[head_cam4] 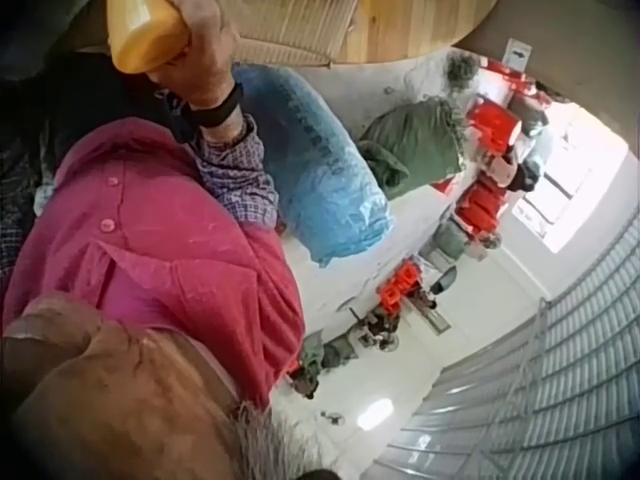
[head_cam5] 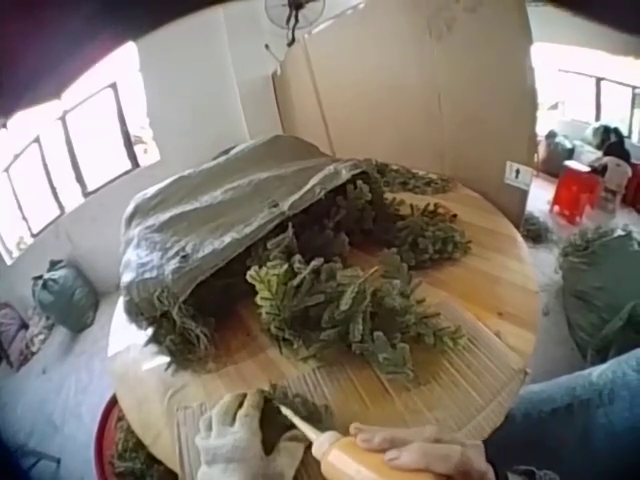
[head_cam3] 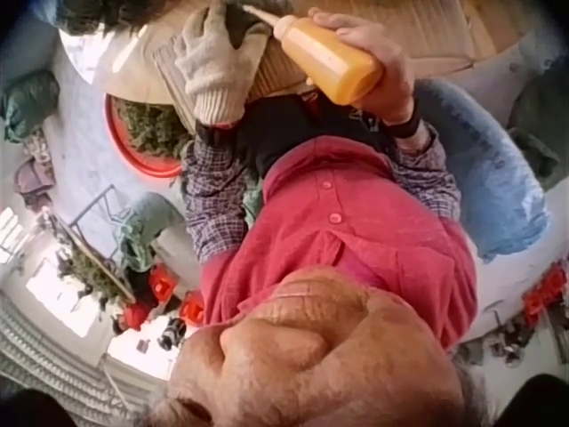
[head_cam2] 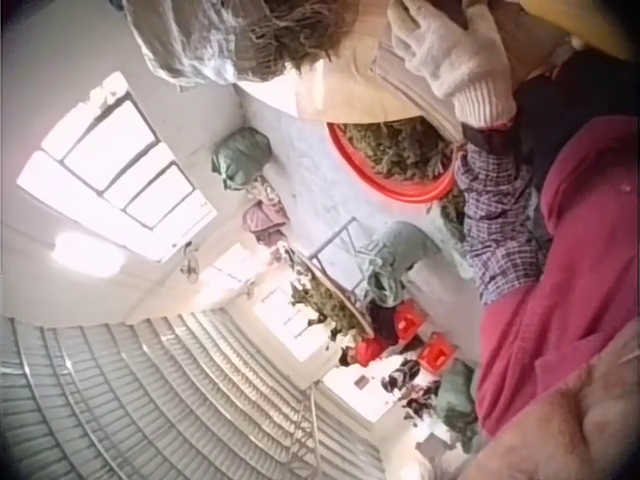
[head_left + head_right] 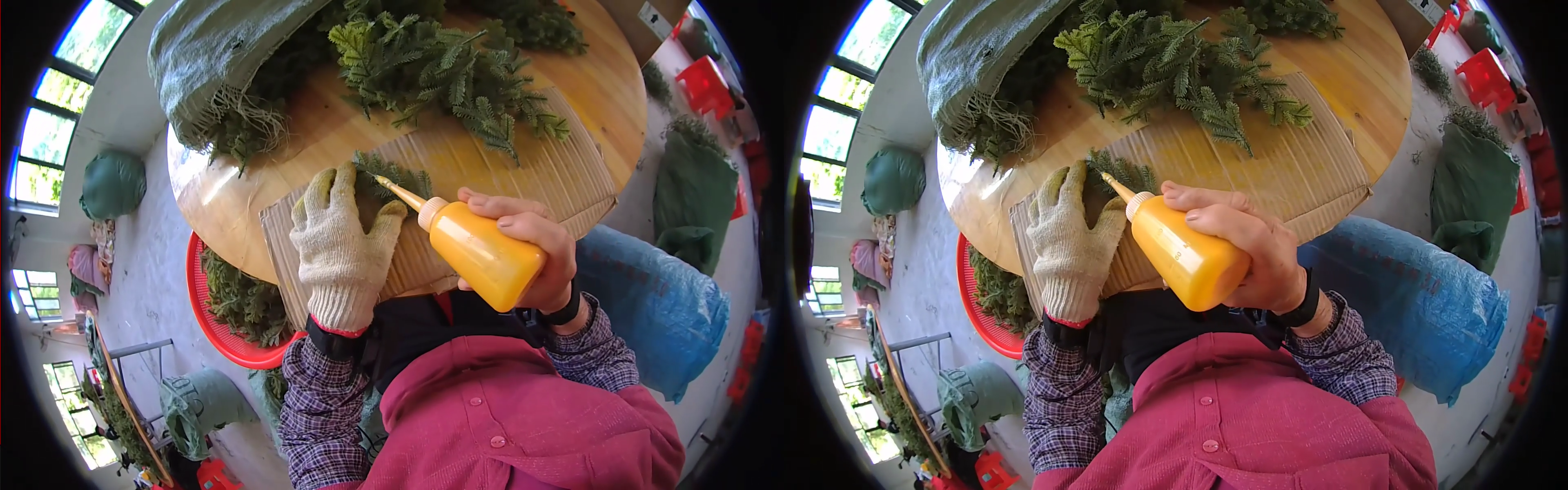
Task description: The person applies glue from a squeeze bottle onto the stems of artificial pine branches over a piece of cardboard and then places them into a red basket.
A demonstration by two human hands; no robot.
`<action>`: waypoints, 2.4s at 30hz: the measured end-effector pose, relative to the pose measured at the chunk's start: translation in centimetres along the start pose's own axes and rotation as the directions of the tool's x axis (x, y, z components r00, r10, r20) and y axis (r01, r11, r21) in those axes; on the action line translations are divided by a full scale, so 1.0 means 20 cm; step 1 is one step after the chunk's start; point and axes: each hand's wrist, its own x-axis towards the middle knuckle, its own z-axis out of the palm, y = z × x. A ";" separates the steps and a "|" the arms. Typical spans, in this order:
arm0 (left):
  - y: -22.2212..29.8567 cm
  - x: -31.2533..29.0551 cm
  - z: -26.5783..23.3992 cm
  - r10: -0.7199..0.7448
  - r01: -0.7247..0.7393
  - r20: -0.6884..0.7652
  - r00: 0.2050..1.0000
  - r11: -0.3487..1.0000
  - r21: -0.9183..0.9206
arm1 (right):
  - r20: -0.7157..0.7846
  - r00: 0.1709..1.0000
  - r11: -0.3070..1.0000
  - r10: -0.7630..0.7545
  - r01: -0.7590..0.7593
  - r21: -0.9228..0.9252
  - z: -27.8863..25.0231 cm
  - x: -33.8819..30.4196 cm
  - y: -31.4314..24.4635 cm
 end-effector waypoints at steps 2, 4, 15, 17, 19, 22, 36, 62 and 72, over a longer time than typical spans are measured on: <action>0.00 0.00 0.00 0.007 -0.007 -0.003 1.000 1.000 0.000 | 0.011 1.000 1.000 -0.001 0.001 -0.006 0.01 0.01 0.00; 0.00 0.00 0.00 0.013 -0.013 -0.004 1.000 1.000 -0.007 | 0.015 1.000 1.000 -0.008 0.008 -0.012 0.02 0.01 0.01; -0.01 -0.01 0.01 0.036 -0.037 -0.017 0.999 0.999 -0.030 | 0.017 0.999 0.998 -0.030 0.031 -0.053 0.05 0.01 0.04; -0.02 -0.01 0.01 0.045 -0.045 -0.021 0.999 0.998 -0.033 | -0.031 0.999 1.000 -0.020 0.020 -0.006 0.06 0.02 0.03; -0.02 -0.01 0.00 0.048 -0.049 -0.022 0.999 0.998 -0.033 | -0.054 0.998 1.000 -0.014 0.015 0.019 0.06 0.02 0.03; -0.02 -0.01 0.01 0.056 -0.057 -0.022 0.998 0.998 -0.038 | -0.052 0.999 1.000 -0.015 0.016 0.023 0.06 0.01 0.03; -0.03 -0.01 0.01 0.067 -0.068 -0.021 0.998 0.998 -0.008 | 0.032 0.999 0.998 -0.022 0.024 -0.061 0.02 0.00 0.02; -0.02 -0.01 0.01 0.076 -0.075 -0.031 0.997 0.997 0.020 | 0.029 1.000 0.997 0.008 -0.006 -0.079 -0.02 -0.06 0.00; 0.01 -0.01 -0.01 0.041 -0.041 -0.001 0.999 0.998 0.043 | 0.027 0.999 0.998 0.026 -0.025 -0.054 -0.05 -0.08 -0.03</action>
